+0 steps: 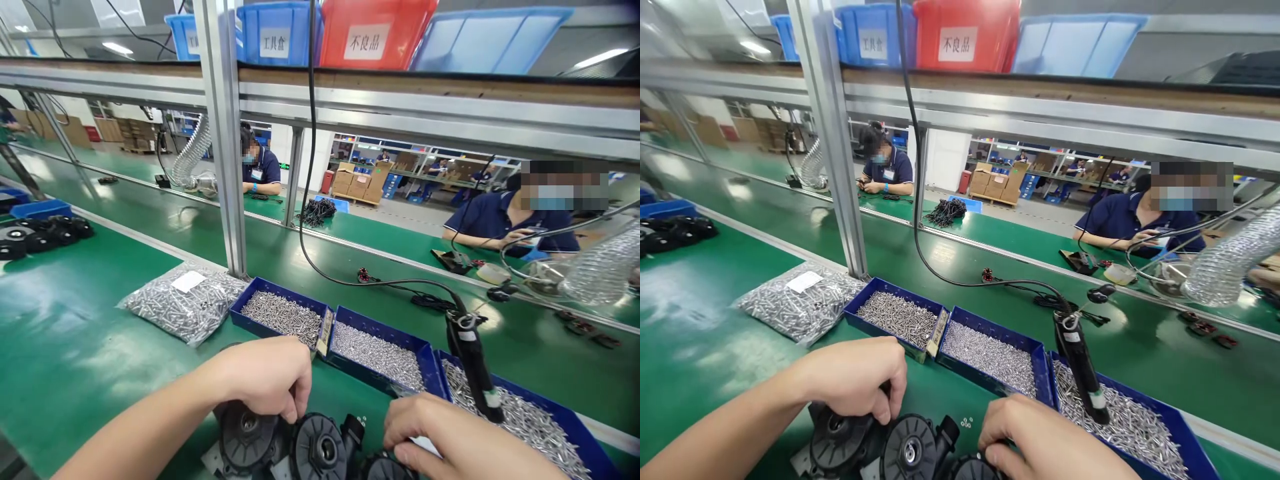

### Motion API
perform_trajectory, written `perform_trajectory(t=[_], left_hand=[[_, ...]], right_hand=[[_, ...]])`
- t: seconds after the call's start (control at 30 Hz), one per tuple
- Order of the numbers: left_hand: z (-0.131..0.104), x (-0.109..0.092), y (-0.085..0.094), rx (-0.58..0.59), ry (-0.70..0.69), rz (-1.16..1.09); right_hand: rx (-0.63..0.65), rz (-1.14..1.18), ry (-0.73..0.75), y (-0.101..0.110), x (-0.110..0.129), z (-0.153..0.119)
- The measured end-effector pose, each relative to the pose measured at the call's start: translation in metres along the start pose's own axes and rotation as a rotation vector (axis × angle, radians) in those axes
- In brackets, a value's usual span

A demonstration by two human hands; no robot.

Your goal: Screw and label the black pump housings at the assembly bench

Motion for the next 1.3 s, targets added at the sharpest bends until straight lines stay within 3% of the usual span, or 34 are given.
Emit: perform_trajectory(t=[0.3,0.53,0.63,0.77,0.83,0.93,1.07,1.3], left_hand=[[-0.007,-0.016,-0.011,-0.120,-0.043,0.194],[-0.004,-0.021,-0.018,-0.117,-0.041,0.210],[-0.006,-0.015,-0.011,-0.120,-0.054,0.194],[-0.003,0.028,0.023,-0.266,-0.095,0.055],[0.002,0.064,0.043,-0.400,0.011,0.061],[0.018,0.113,0.059,-0.403,0.157,0.091],[0.047,0.144,0.050,-0.315,0.131,0.115],[0.075,0.155,0.026,-0.263,0.087,0.158]], right_hand=[[0.066,0.013,-0.112,0.003,0.004,-0.002],[0.069,-0.004,-0.118,0.001,-0.002,-0.001],[0.063,-0.002,-0.123,0.001,-0.003,-0.002],[0.047,0.009,-0.123,0.002,-0.001,-0.001],[0.041,0.015,-0.118,0.002,0.001,0.000],[0.017,0.015,-0.120,0.001,0.004,0.002],[-0.029,0.002,-0.139,-0.001,0.004,0.004],[-0.078,-0.012,-0.110,-0.005,-0.005,0.008]])
Point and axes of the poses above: each hand's wrist, its own z-axis towards the middle knuckle, its own y-axis out of the back of the hand, x = y × z, the point moved 1 cm from there along z, towards the middle knuckle, and after that the axes turned 10 degrees about z, right-handed, at the moved point
